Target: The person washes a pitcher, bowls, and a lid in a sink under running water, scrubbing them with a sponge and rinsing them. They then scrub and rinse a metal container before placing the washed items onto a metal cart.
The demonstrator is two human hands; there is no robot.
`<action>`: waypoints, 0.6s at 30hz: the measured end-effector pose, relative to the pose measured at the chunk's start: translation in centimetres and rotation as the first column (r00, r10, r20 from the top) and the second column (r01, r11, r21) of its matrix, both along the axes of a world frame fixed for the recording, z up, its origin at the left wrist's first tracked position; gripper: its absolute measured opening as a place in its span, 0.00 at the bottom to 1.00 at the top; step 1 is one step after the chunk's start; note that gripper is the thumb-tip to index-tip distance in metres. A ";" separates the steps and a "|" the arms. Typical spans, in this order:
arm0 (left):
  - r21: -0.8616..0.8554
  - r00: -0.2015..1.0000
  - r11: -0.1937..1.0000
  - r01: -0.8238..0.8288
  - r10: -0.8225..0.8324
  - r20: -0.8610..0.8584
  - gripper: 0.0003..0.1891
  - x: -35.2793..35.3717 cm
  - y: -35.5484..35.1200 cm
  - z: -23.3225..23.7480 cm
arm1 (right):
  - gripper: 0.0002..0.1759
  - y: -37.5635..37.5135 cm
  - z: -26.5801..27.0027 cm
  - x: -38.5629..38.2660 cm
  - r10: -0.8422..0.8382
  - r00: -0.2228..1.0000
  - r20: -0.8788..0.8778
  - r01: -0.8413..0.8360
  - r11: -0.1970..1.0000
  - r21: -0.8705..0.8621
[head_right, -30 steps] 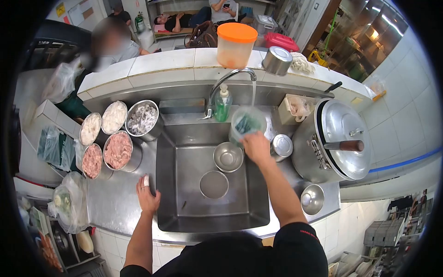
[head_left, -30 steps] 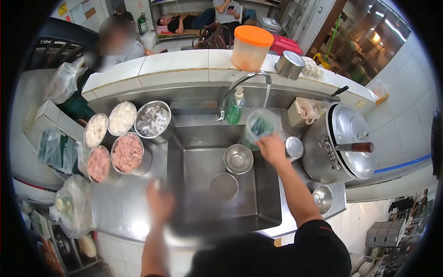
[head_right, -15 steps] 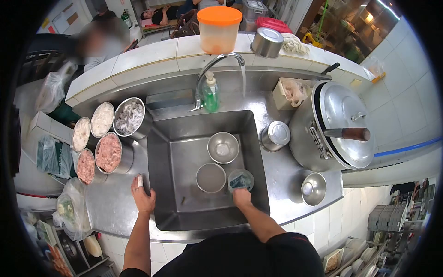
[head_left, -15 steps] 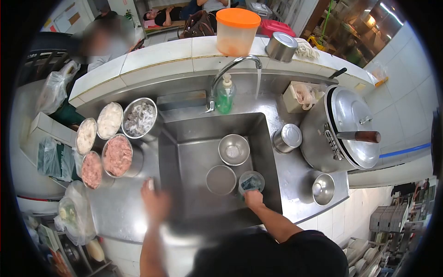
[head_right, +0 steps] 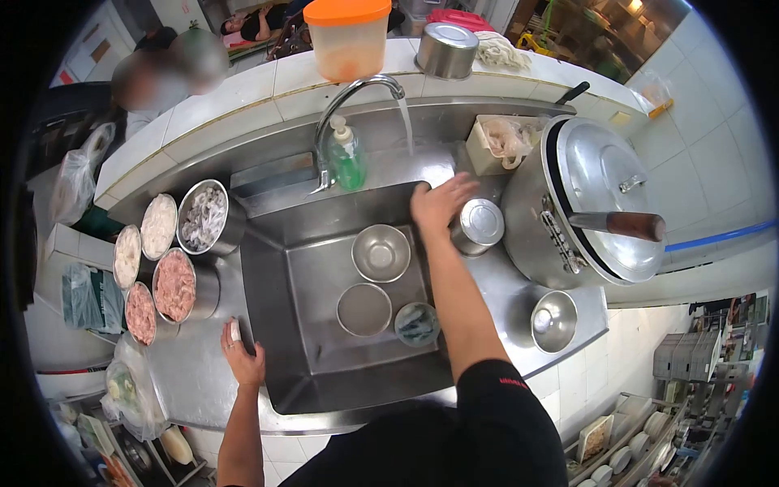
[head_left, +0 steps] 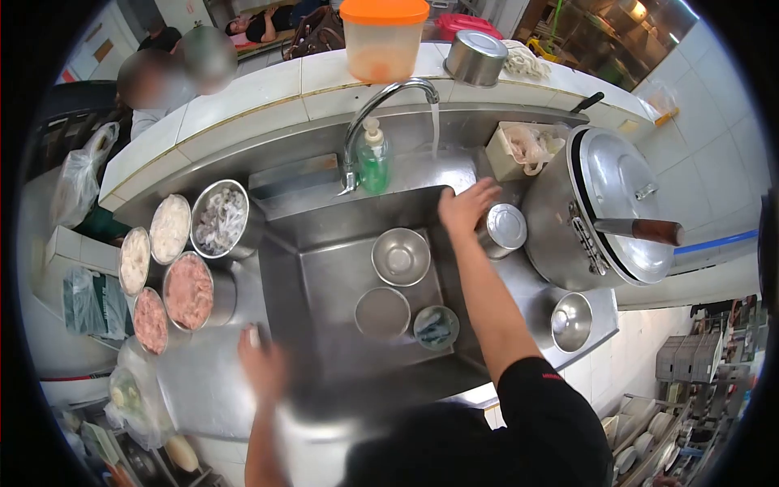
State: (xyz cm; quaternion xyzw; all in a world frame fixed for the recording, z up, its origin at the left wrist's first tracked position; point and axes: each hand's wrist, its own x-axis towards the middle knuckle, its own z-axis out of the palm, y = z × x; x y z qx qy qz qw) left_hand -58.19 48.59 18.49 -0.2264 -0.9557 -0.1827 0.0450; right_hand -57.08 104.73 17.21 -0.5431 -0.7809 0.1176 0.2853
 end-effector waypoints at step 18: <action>-0.027 0.998 0.999 0.036 -0.038 -0.057 0.41 -0.4 0.1 -0.8 | 0.47 5.9 1.4 -10.8 0.209 0.829 -0.518 -0.353 0.915 -0.195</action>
